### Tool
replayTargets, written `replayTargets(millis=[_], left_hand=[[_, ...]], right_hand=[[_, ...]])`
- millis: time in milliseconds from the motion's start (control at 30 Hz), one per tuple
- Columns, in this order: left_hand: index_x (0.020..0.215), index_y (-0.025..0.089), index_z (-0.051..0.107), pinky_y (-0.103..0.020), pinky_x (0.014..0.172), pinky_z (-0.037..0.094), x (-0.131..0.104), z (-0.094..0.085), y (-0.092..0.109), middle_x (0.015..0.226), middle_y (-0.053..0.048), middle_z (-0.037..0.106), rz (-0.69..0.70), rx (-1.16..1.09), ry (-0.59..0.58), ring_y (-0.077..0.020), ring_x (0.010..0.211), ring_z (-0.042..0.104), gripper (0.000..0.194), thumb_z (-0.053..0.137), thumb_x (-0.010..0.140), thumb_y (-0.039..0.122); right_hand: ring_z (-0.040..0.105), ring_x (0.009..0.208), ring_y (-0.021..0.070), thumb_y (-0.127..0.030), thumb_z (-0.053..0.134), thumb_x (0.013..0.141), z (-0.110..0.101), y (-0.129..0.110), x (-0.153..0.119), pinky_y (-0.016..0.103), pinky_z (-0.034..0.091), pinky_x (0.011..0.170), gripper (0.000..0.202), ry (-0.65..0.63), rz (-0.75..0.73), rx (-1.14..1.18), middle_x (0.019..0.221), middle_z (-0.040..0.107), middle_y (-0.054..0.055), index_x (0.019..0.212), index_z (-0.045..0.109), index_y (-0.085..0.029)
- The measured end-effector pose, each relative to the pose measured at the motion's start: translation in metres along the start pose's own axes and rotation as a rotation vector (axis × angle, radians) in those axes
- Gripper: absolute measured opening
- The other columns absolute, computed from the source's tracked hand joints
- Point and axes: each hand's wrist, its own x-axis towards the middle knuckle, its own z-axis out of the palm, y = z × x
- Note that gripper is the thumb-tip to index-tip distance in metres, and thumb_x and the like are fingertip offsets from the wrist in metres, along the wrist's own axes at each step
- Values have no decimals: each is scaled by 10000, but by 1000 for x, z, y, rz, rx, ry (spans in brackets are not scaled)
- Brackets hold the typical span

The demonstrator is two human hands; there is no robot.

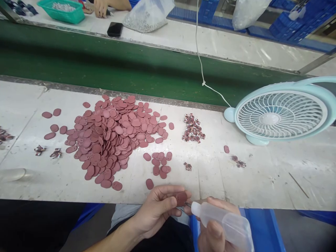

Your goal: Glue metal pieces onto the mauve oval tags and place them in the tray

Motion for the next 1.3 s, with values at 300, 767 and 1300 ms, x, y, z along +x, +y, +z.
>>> replayTargets(millis=[300, 767, 1300], left_hand=[[1080, 172, 772, -176, 675, 555, 1, 0, 0, 1075, -125, 798, 4, -16, -6, -153, 820, 754, 279, 790, 808, 231], [1102, 182, 761, -168, 704, 577, -1, -3, 8, 1147, -119, 779, 32, -29, -62, -205, 1010, 745, 248, 738, 858, 217], [1089, 170, 761, -168, 730, 584, -8, -14, 18, 1161, -114, 776, 52, 6, 78, -197, 1004, 746, 225, 718, 872, 214]], right_hand=[[706, 612, 236, -328, 633, 901, 29, -2, 1, 357, 586, 513, 233, 128, -276, -103, 801, 731, 62, 1098, 640, -204], [682, 745, 126, -225, 486, 955, -63, 27, 92, 169, 615, 582, 341, -210, 559, 1458, 807, 613, 30, 1287, 456, -150], [624, 972, 267, -266, 567, 928, 1, 33, 91, 449, 541, 857, 312, -276, -169, -880, 1129, 618, 120, 1220, 669, -224]])
